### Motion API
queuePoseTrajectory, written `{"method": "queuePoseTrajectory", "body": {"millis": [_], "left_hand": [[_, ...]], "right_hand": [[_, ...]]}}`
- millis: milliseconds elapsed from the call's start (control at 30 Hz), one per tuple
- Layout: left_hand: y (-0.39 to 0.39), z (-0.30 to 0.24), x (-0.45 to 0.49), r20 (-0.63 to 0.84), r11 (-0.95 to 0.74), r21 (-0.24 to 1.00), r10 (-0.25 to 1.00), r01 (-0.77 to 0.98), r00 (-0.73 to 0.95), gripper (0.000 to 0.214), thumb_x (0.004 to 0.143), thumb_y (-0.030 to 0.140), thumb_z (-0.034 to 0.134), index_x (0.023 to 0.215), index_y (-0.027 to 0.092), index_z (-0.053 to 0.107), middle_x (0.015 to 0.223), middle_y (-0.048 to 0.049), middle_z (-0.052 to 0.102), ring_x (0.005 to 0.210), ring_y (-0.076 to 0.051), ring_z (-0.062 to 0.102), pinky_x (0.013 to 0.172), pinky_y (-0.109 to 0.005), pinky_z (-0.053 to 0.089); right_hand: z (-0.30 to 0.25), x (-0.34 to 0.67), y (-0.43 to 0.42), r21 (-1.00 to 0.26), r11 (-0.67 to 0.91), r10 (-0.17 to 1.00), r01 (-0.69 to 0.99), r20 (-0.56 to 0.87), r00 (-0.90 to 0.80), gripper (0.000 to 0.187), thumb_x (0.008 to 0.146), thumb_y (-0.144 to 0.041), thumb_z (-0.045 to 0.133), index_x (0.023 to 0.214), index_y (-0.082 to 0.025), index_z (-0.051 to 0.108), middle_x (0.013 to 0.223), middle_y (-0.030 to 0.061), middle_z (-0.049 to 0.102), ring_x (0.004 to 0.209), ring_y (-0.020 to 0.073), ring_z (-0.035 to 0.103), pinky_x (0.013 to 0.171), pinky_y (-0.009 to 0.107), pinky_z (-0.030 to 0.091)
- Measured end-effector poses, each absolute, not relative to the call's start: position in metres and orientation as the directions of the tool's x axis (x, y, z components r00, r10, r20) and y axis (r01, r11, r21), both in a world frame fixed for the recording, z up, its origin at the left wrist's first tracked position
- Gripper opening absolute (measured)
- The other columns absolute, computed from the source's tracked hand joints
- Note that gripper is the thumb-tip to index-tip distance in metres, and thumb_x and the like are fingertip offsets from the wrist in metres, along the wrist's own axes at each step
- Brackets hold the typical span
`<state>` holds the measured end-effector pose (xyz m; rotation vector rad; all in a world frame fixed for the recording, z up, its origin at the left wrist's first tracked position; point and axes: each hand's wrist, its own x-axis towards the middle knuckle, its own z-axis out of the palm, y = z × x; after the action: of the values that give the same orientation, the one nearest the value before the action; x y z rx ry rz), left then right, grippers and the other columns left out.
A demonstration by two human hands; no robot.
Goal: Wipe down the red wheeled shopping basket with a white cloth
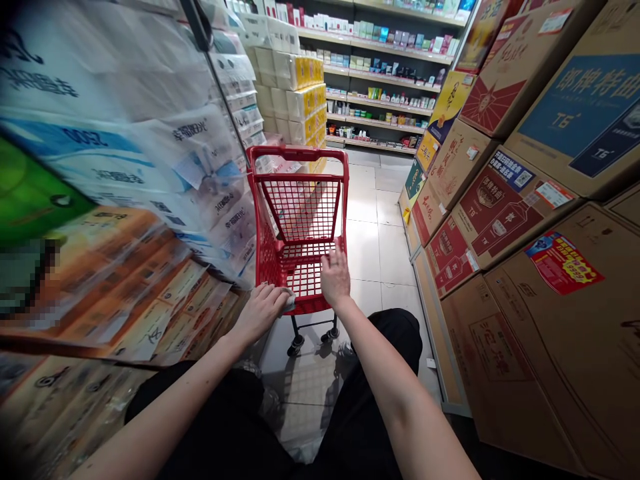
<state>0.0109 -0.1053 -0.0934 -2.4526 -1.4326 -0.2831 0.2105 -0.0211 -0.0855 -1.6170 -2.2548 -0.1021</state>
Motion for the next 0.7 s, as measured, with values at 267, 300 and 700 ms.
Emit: {"method": "queuePoseTrajectory", "body": {"millis": [267,300,700], "left_hand": [[-0.112,-0.110,-0.019,0.410,-0.513,0.054,0.794,0.857,0.449,0.034,0.092,0.020,0.037,0.123,0.021,0.051,0.121,-0.0092,0.058,0.120,-0.022,0.046,0.108,-0.046,0.031],[-0.112,-0.110,-0.020,0.434,-0.499,0.094,0.799,0.862,0.415,0.034,0.092,0.022,0.036,0.124,0.021,0.049,0.125,-0.0090,0.056,0.124,-0.022,0.044,0.109,-0.046,0.032],[-0.108,-0.097,-0.033,0.396,0.246,0.550,0.765,0.798,-0.508,0.034,0.095,0.038,0.025,0.098,0.016,0.051,0.088,-0.0083,0.060,0.083,-0.021,0.058,0.073,-0.032,0.044]], "right_hand": [[-0.094,0.200,-0.034,-0.140,0.430,0.903,0.892,0.058,-0.426,0.059,0.098,-0.041,0.024,0.068,-0.018,0.070,0.069,0.0059,0.069,0.065,0.0155,0.063,0.062,0.024,0.043],[-0.093,0.201,-0.035,-0.128,0.448,0.894,0.885,0.063,-0.444,0.059,0.098,-0.040,0.025,0.068,-0.017,0.070,0.068,0.0058,0.069,0.063,0.0148,0.063,0.061,0.023,0.042],[-0.090,0.202,-0.034,-0.090,0.461,0.888,0.883,0.062,-0.457,0.057,0.097,-0.037,0.026,0.068,-0.016,0.071,0.067,0.0053,0.069,0.058,0.0124,0.060,0.055,0.022,0.035]]}}
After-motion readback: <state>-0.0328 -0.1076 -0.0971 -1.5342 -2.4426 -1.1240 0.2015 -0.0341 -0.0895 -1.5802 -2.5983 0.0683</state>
